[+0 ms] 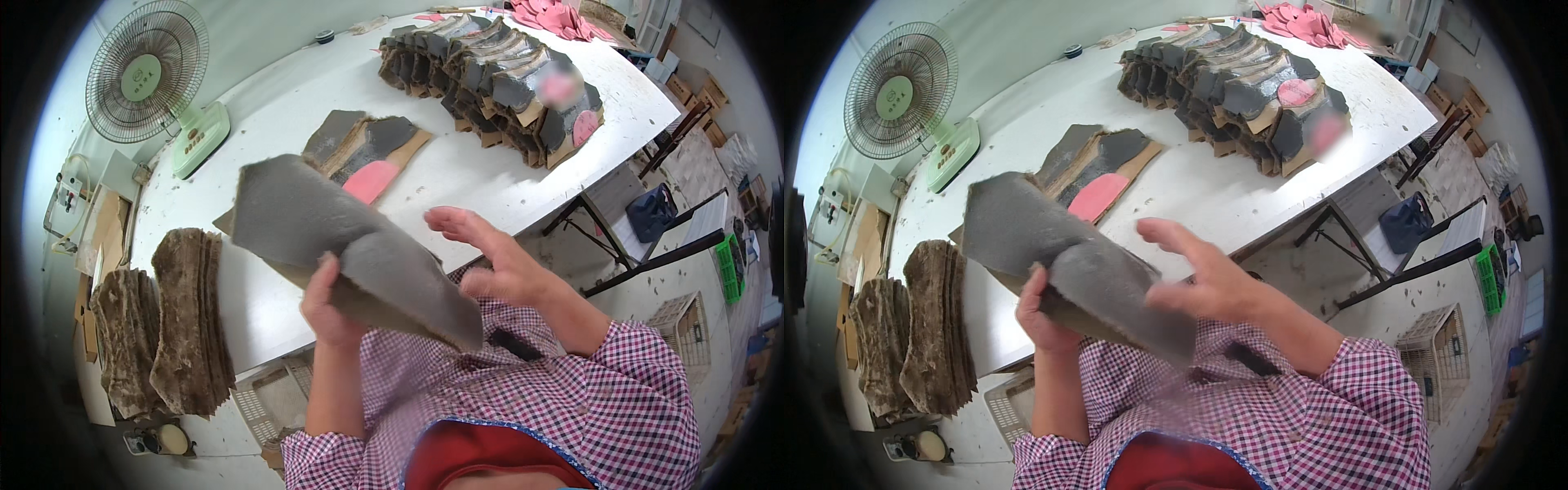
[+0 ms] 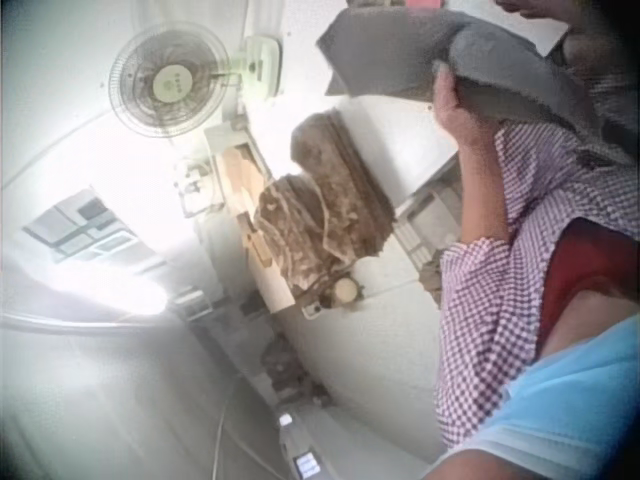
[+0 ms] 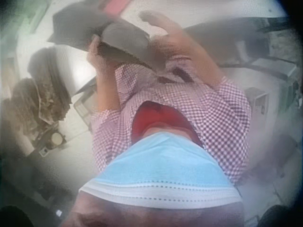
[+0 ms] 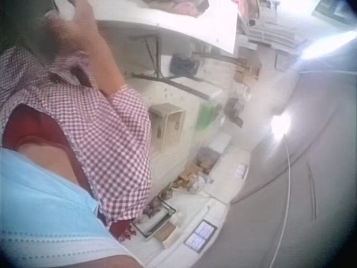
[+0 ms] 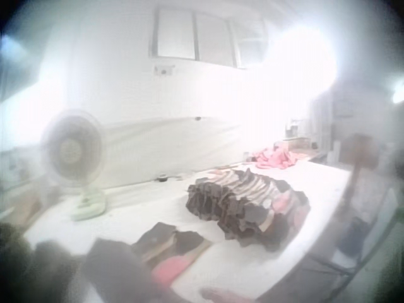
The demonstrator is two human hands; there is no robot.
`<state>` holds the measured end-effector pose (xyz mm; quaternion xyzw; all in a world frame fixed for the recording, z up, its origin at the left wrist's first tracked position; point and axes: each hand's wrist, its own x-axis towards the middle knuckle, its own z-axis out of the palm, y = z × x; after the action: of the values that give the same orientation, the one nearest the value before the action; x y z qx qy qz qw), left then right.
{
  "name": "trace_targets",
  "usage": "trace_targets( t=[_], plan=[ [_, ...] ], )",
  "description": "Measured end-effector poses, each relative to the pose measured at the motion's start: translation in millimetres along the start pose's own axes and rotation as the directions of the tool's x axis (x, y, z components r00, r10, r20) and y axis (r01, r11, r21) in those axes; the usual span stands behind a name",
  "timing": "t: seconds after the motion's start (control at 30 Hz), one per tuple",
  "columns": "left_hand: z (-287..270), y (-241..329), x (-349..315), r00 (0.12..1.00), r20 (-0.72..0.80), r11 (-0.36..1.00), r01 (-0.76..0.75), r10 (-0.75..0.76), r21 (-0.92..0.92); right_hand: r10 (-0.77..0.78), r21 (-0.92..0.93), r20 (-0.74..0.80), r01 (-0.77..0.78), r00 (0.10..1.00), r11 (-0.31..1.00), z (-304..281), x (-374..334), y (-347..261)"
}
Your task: The person repeatedly picks up a stack of brown fabric pieces with a cardboard backing, flips them over, and rubs the surface with both hands. The person places the stack back on the table and repeats the same handling sequence multiple times.
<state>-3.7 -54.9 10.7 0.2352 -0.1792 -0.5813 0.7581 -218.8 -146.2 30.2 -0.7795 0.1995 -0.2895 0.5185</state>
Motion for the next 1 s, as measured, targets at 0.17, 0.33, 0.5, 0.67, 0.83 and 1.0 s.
trace_targets(
  t=[0.17, 0.33, 0.5, 0.67, 0.83, 1.0],
  plan=[
    [27.5, -25.3, -9.1, 0.997, -0.070, 0.947, -0.018, 0.042, 0.321, 0.084, -0.326, -0.062, -0.099, 0.995, 0.940, 42.0, 12.2, -40.5],
    [6.6, -1.5, -19.8, 0.991, 0.053, 0.834, 0.077, -0.127, 0.547, 0.235, -0.162, -0.237, -0.277, 0.943, 0.947, 17.3, 11.4, -38.1],
    [-30.4, 17.3, -25.1, 0.960, 0.000, 0.935, 0.272, -0.280, 0.227, 0.203, -0.107, -0.388, -0.263, 0.899, 0.959, -12.0, 6.7, -10.5],
    [-36.6, 3.3, -39.5, 0.975, 0.013, 0.969, 0.223, -0.223, -0.108, 0.177, -0.059, -0.392, -0.217, 0.903, 0.974, -1.3, 10.0, 26.0],
    [-16.0, -8.2, -46.4, 0.978, 0.037, 0.969, 0.207, -0.203, -0.134, 0.193, -0.019, -0.402, -0.219, 0.895, 0.976, 20.3, 14.4, 56.9],
    [-10.2, -20.6, -49.9, 0.973, 0.082, 0.958, 0.226, -0.215, -0.177, 0.445, 0.297, -0.082, -0.404, 0.892, 0.865, 53.7, 19.7, 51.2]
  ],
)
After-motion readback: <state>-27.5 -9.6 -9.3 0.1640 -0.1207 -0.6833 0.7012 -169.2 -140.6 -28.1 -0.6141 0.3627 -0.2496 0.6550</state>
